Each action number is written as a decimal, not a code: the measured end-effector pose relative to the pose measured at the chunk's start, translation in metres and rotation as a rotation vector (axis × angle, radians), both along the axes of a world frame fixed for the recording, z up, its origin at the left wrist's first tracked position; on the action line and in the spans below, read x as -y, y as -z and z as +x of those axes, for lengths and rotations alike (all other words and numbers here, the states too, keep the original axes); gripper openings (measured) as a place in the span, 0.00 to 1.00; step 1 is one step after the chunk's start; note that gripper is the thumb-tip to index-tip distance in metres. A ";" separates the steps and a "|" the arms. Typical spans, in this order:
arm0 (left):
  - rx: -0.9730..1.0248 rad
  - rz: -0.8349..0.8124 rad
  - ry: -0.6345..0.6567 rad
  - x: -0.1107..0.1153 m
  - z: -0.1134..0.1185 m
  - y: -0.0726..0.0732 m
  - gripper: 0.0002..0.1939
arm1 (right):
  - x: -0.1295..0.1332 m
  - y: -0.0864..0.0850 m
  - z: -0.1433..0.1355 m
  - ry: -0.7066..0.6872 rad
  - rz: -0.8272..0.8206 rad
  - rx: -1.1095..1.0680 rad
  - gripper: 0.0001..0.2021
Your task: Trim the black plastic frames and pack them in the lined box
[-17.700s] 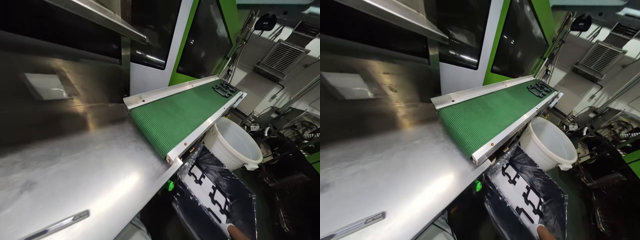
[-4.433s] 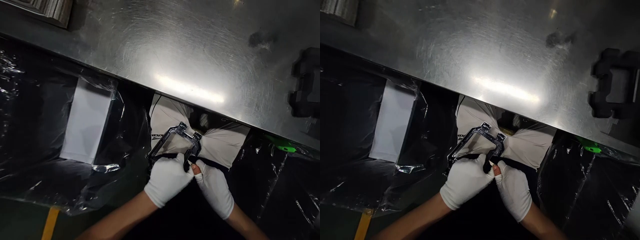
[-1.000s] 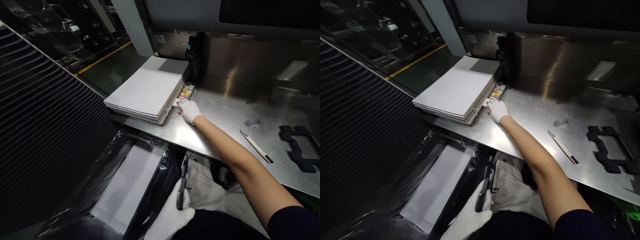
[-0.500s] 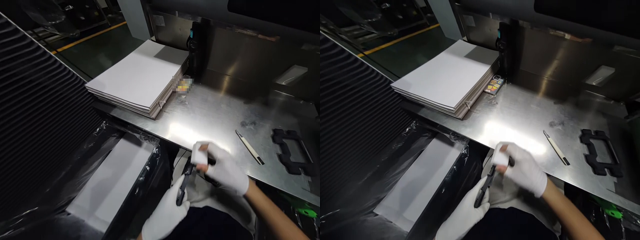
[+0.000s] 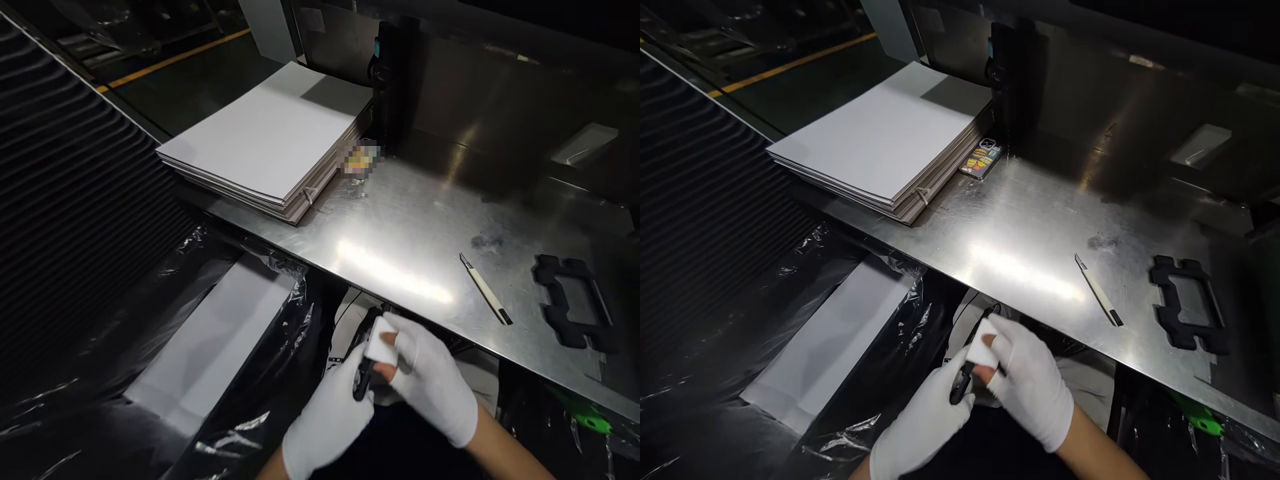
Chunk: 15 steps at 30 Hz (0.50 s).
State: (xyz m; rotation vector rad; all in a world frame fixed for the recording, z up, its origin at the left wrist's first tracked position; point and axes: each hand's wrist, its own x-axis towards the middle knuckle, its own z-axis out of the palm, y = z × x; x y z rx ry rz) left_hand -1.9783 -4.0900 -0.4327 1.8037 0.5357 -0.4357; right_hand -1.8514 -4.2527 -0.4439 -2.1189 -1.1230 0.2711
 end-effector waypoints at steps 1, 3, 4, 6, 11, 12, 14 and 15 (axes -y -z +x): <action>-0.006 -0.004 0.001 0.001 0.000 0.000 0.25 | 0.001 0.000 0.000 -0.016 0.008 0.008 0.13; -0.027 0.013 -0.003 0.001 -0.001 -0.002 0.26 | 0.001 -0.002 0.000 0.039 0.025 0.025 0.13; -0.035 0.020 -0.007 0.001 -0.001 -0.004 0.27 | 0.001 -0.003 0.001 0.069 0.022 0.025 0.13; -0.031 0.006 -0.005 0.001 -0.001 -0.007 0.27 | 0.002 -0.006 0.001 0.042 0.008 0.028 0.15; -0.039 0.014 0.000 -0.002 0.000 -0.009 0.26 | 0.000 -0.010 0.004 0.036 -0.036 0.036 0.15; -0.038 0.006 -0.005 -0.003 0.000 -0.009 0.26 | -0.001 -0.010 0.004 0.033 -0.032 0.048 0.15; -0.015 -0.034 -0.016 -0.004 0.000 -0.009 0.24 | -0.003 -0.011 0.002 -0.058 -0.022 0.065 0.16; -0.008 -0.051 -0.019 -0.004 -0.001 -0.009 0.24 | -0.004 -0.011 0.002 -0.097 -0.027 0.061 0.17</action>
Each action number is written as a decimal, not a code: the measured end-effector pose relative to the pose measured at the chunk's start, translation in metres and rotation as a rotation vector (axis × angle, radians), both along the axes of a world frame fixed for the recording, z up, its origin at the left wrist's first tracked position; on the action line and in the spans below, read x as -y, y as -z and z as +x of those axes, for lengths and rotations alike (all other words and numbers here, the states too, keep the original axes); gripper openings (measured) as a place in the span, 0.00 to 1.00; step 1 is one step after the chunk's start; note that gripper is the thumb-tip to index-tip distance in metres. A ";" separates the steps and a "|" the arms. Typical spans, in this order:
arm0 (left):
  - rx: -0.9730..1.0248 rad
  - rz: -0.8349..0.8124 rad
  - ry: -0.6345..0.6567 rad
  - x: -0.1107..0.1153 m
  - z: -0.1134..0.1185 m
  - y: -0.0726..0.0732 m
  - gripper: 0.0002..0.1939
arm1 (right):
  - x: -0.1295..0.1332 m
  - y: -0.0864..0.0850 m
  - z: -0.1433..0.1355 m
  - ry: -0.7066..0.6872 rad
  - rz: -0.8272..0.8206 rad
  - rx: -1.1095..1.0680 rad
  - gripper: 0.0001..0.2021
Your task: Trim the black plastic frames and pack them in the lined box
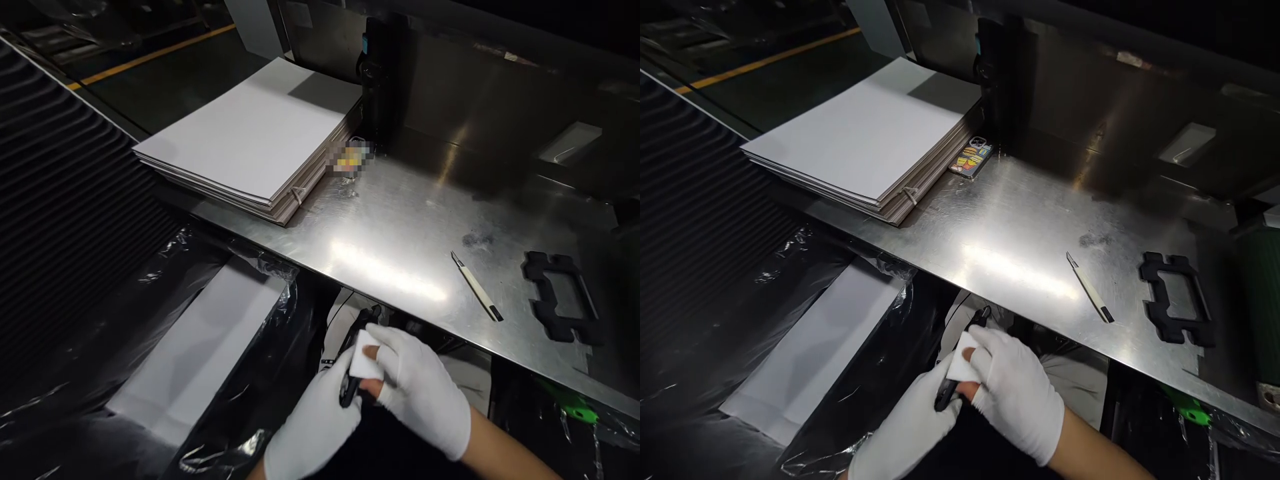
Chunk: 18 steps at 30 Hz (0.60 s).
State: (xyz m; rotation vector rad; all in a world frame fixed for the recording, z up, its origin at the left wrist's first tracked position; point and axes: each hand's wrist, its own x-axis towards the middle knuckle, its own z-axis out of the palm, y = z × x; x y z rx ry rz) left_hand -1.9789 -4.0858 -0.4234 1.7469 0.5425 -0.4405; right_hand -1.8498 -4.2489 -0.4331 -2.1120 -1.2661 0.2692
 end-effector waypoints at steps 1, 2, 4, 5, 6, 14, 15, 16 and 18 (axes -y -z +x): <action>-0.006 -0.006 -0.004 0.000 0.000 0.000 0.24 | -0.001 0.000 -0.001 0.002 -0.005 -0.006 0.17; -0.023 0.001 -0.005 -0.001 -0.001 -0.001 0.25 | -0.003 0.000 -0.001 0.041 -0.011 -0.012 0.16; -0.064 0.027 -0.002 -0.002 -0.002 -0.001 0.27 | -0.006 0.000 -0.002 0.105 -0.005 0.011 0.17; -0.076 0.036 0.001 -0.003 -0.003 0.000 0.27 | -0.007 0.000 -0.002 0.085 0.002 0.039 0.18; -0.077 0.038 0.001 -0.004 -0.003 0.000 0.26 | -0.009 0.000 -0.003 0.038 0.008 0.064 0.19; -0.083 0.020 -0.023 -0.006 -0.005 0.002 0.26 | -0.013 0.007 -0.004 0.012 -0.032 0.091 0.18; -0.074 0.014 -0.023 -0.006 -0.005 0.002 0.27 | -0.013 0.008 -0.004 -0.009 -0.042 0.093 0.18; -0.077 0.012 -0.025 -0.006 -0.005 0.003 0.28 | -0.014 0.009 -0.004 0.004 -0.055 0.082 0.18; -0.093 0.018 -0.023 -0.006 -0.006 0.004 0.30 | -0.015 0.009 -0.004 0.067 -0.075 0.057 0.17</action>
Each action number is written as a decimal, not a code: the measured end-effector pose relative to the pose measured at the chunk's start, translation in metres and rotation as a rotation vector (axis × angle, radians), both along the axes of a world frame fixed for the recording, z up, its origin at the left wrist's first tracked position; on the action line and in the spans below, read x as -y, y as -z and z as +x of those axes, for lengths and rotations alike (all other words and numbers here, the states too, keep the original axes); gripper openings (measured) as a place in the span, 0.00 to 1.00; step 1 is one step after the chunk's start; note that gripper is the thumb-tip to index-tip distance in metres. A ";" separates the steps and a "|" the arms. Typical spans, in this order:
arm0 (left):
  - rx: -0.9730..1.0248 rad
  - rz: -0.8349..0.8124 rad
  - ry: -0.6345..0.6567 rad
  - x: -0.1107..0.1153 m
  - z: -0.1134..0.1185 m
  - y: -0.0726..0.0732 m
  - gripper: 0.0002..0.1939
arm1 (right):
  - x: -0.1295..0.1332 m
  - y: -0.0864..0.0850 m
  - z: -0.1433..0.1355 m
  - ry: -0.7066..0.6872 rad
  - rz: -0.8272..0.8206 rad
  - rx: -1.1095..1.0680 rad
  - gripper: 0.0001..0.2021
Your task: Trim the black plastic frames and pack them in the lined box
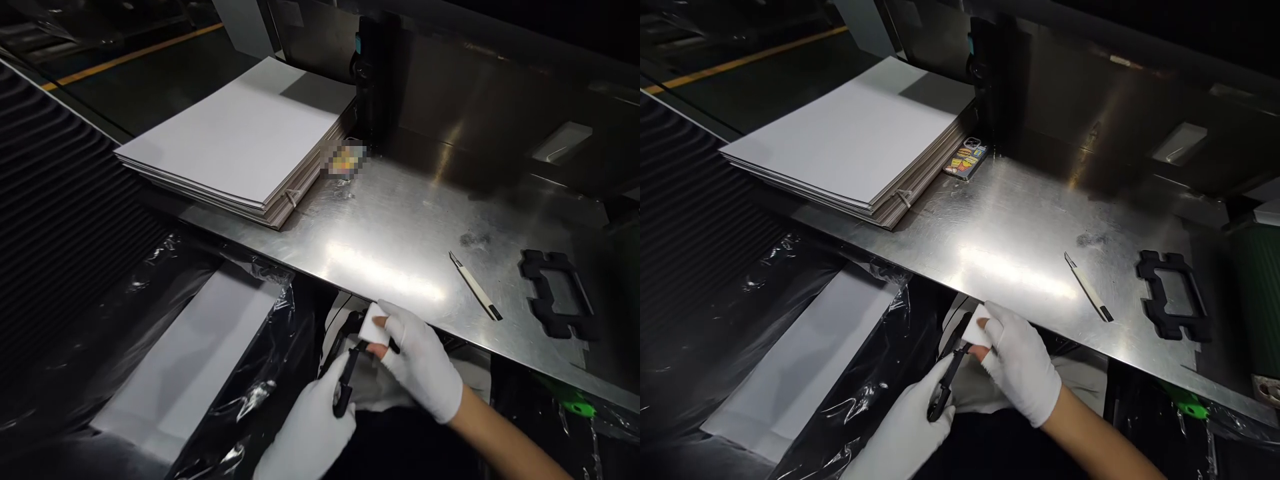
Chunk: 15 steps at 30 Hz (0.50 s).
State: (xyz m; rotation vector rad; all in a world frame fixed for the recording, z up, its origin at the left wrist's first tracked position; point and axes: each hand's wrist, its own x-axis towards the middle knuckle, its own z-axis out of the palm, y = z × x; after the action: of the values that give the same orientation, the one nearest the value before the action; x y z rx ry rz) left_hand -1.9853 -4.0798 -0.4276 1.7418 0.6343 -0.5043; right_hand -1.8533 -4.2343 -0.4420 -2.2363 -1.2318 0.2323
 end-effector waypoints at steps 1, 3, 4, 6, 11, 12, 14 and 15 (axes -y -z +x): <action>-0.013 0.004 0.001 0.000 -0.001 0.001 0.29 | -0.001 0.000 0.000 -0.003 -0.003 -0.004 0.17; -0.039 0.010 0.004 0.000 -0.003 0.004 0.28 | -0.003 -0.002 0.001 -0.079 -0.010 0.000 0.18; -0.047 0.014 0.001 -0.001 -0.003 0.005 0.28 | -0.004 -0.003 0.001 -0.108 -0.017 -0.002 0.18; -0.048 0.013 -0.012 -0.002 -0.004 0.006 0.28 | -0.008 -0.005 0.000 -0.069 -0.033 -0.015 0.19; -0.023 0.006 -0.006 -0.004 -0.005 0.010 0.25 | -0.015 -0.011 0.004 -0.168 -0.015 -0.067 0.16; -0.014 0.001 -0.010 -0.005 -0.006 0.011 0.25 | -0.013 -0.012 0.010 -0.152 0.015 -0.113 0.15; 0.001 -0.031 -0.045 -0.006 -0.009 0.010 0.27 | -0.005 -0.014 0.028 0.086 0.114 -0.240 0.15; -0.005 -0.054 -0.065 -0.007 -0.010 0.009 0.29 | 0.002 -0.015 0.039 0.253 0.169 -0.313 0.16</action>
State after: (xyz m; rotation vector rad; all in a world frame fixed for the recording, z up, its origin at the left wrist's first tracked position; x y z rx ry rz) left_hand -1.9950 -4.0728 -0.4366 1.6645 0.6730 -0.4758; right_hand -1.8144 -4.2361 -0.4273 -2.0871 -0.7675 0.3500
